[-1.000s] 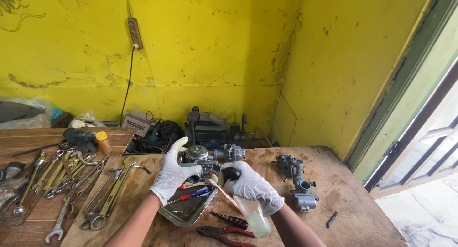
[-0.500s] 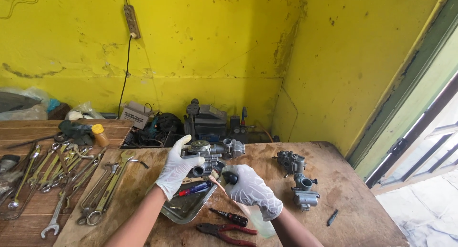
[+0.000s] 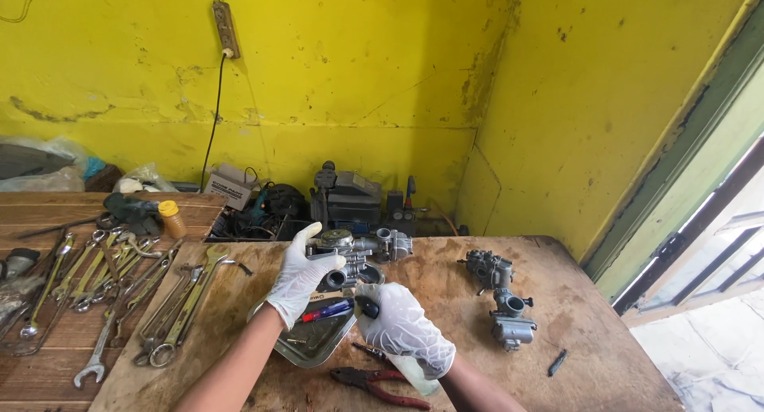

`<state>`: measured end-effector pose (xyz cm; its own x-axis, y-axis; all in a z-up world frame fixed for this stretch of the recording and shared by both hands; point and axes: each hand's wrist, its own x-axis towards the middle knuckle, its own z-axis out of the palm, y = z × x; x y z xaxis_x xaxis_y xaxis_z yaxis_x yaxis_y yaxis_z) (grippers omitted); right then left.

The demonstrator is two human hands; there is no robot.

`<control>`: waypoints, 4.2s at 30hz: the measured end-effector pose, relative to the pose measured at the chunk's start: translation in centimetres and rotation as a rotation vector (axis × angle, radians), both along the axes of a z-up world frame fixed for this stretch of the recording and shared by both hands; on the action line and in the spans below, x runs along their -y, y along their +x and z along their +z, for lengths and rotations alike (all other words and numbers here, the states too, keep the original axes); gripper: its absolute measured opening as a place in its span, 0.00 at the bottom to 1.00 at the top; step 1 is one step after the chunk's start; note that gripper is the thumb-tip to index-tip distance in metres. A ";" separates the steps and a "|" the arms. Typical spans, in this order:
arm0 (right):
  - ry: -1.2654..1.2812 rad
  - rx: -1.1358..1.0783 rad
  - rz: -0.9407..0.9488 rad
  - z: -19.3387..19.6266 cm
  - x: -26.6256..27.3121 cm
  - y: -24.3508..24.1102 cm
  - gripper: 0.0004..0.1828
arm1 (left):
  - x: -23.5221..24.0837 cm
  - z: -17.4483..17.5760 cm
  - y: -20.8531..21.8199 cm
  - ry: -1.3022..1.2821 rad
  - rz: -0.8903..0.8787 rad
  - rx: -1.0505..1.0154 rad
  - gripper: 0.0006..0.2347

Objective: Disassembling and inspecting a motorcycle carburetor using hand tools on a workbench

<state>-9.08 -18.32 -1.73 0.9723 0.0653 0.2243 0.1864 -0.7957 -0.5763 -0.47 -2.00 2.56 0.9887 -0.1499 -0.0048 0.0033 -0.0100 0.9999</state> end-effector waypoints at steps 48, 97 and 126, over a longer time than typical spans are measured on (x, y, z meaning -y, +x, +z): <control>0.358 0.243 -0.685 1.6 10.8 -1.4 0.44 | -0.4 -4.3 1.1 -0.244 0.105 -0.092 0.34; 1.377 -0.128 0.269 -7.8 6.9 1.3 0.15 | -3.6 -5.2 0.9 -0.417 0.056 -0.327 0.31; 1.037 0.107 -0.261 -11.1 6.9 4.7 0.10 | -3.4 -8.4 1.5 -0.261 0.165 -0.210 0.31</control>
